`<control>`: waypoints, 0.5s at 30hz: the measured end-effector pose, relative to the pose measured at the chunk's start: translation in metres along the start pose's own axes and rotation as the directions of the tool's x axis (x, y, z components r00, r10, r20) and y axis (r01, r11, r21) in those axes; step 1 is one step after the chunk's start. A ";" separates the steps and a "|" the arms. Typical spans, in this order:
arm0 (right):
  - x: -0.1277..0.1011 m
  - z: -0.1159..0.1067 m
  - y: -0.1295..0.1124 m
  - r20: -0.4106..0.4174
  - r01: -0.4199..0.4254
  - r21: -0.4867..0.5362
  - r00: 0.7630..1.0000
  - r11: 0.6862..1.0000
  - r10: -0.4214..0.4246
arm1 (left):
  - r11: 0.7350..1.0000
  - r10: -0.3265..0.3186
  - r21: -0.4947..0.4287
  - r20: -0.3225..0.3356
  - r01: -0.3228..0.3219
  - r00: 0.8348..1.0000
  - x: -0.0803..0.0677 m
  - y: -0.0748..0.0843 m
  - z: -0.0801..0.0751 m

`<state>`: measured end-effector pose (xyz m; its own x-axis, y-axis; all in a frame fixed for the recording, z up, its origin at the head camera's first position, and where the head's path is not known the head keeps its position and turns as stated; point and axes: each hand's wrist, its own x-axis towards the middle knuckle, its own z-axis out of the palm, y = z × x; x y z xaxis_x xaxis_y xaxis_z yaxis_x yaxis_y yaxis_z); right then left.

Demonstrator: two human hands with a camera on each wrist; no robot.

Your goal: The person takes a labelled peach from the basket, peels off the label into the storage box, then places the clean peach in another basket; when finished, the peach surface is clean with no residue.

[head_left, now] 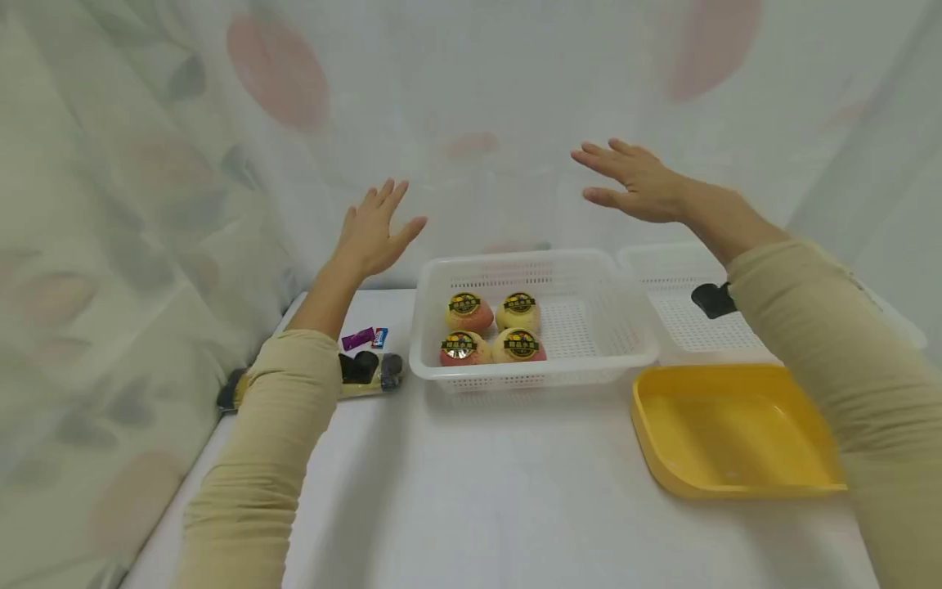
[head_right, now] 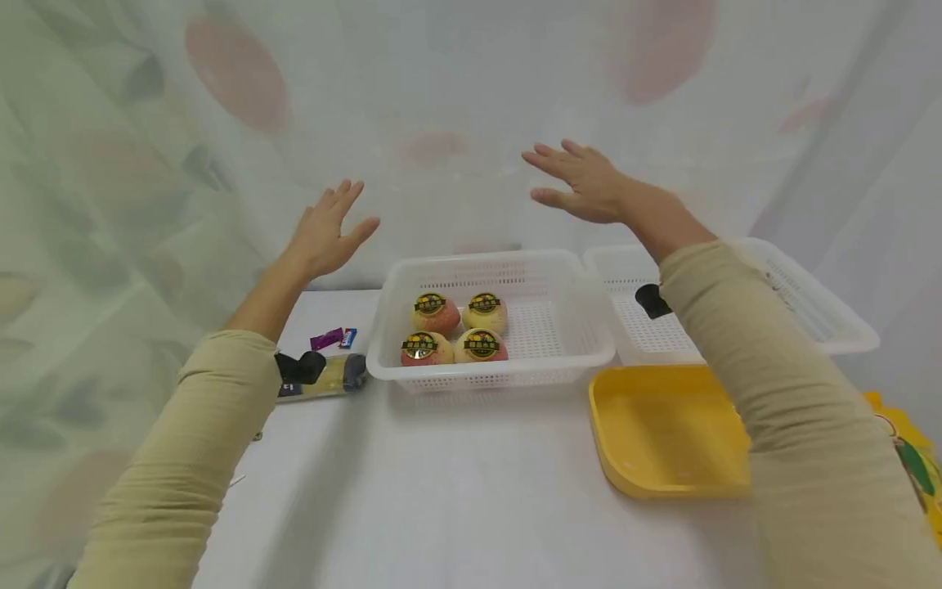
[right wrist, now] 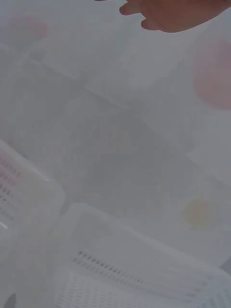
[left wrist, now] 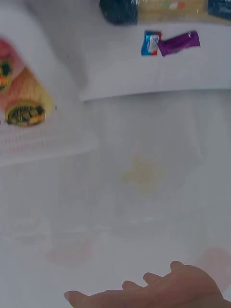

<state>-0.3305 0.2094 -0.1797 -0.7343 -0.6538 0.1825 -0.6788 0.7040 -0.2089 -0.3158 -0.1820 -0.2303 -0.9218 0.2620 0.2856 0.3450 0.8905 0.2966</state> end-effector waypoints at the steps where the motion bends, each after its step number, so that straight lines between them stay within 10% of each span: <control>1: -0.004 0.007 0.000 -0.004 0.025 0.048 1.000 0.999 -0.025 | 0.999 0.017 -0.029 -0.005 -0.017 1.000 -0.005 -0.003 0.003; 7: -0.028 0.055 -0.006 0.072 -0.004 0.378 0.997 0.926 -0.025 | 0.965 0.030 -0.261 -0.013 -0.032 0.999 -0.037 -0.020 0.028; 15: -0.035 0.117 0.004 0.253 -0.204 0.779 0.967 0.594 0.000 | 0.899 -0.016 -0.436 0.046 0.035 0.999 -0.082 -0.030 0.077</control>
<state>-0.3067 0.2029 -0.2994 -0.7082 -0.7029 -0.0665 -0.2472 0.3351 -0.9092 -0.2643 -0.2018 -0.3332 -0.9345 0.2641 0.2388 0.3553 0.6479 0.6738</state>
